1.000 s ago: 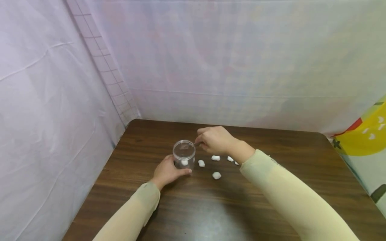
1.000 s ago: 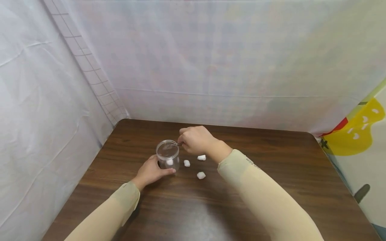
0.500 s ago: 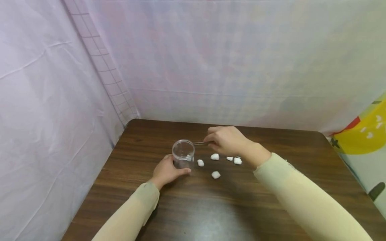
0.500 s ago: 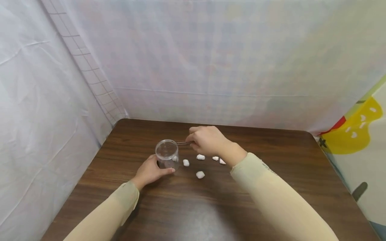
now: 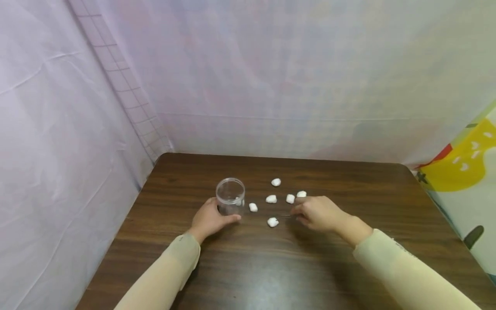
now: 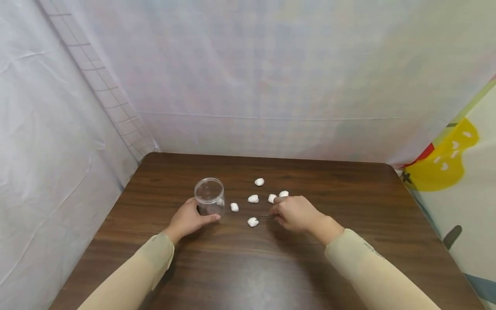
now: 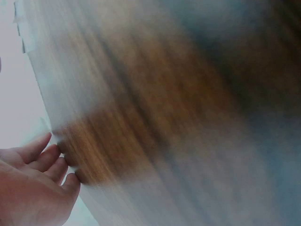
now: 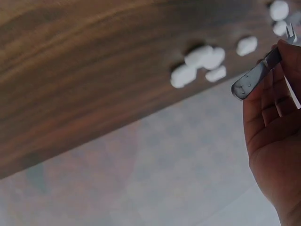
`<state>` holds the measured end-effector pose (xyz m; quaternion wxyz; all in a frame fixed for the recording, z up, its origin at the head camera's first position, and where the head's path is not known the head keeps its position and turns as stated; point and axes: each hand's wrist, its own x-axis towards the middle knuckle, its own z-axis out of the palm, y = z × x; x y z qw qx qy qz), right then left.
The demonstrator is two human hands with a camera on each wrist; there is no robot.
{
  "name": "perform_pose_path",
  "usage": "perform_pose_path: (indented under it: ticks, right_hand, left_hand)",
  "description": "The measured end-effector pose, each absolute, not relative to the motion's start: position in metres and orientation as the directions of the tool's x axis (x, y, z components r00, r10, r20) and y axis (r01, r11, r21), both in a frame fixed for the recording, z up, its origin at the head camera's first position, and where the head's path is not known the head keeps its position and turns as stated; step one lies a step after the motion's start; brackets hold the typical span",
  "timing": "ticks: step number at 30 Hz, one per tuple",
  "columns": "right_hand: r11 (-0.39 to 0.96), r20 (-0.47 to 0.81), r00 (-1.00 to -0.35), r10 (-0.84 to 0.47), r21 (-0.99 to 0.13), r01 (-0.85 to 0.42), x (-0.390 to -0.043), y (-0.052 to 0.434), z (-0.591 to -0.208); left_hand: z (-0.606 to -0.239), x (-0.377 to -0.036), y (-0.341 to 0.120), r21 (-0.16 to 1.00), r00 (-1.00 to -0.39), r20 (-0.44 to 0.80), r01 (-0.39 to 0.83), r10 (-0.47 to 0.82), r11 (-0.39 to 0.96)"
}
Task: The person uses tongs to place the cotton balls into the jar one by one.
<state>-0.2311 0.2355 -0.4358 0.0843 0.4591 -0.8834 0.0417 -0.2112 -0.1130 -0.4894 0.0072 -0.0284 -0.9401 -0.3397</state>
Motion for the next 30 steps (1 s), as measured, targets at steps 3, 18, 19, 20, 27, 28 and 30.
perform_pose_path:
  ticks: [3,18,19,20,27,28,30]
  right_hand:
    - [0.577,0.197,-0.565,-0.801,0.002,-0.817,-0.23,0.237,-0.443]
    - [0.558,0.179,-0.546,-0.818,0.018,-0.83,-0.231,0.231,-0.449]
    - [0.558,0.175,-0.547,-0.819,0.014,-0.83,-0.231,0.231,-0.449]
    - [0.558,0.172,-0.548,-0.819,0.011,-0.83,-0.23,0.231,-0.449]
    - [0.559,0.179,-0.548,-0.817,0.011,-0.829,-0.232,0.233,-0.453]
    - [0.559,0.182,-0.548,-0.817,0.014,-0.829,-0.232,0.232,-0.453]
    - [0.558,0.189,-0.545,-0.817,0.014,-0.83,-0.233,0.232,-0.454]
  left_hand:
    - [-0.49,-0.211,-0.114,0.632,-0.998,0.03,0.055,0.047,0.773]
    - [-0.489,-0.211,-0.112,0.625,-0.998,0.026,0.055,0.049,0.779]
    - [-0.489,-0.211,-0.112,0.626,-0.998,0.026,0.055,0.05,0.778]
    - [-0.489,-0.211,-0.112,0.626,-0.998,0.026,0.056,0.051,0.778]
    - [-0.49,-0.21,-0.111,0.626,-0.998,0.025,0.058,0.054,0.778]
    - [-0.49,-0.21,-0.112,0.625,-0.998,0.025,0.056,0.052,0.778]
    - [-0.489,-0.21,-0.112,0.627,-0.999,0.02,0.046,0.043,0.778]
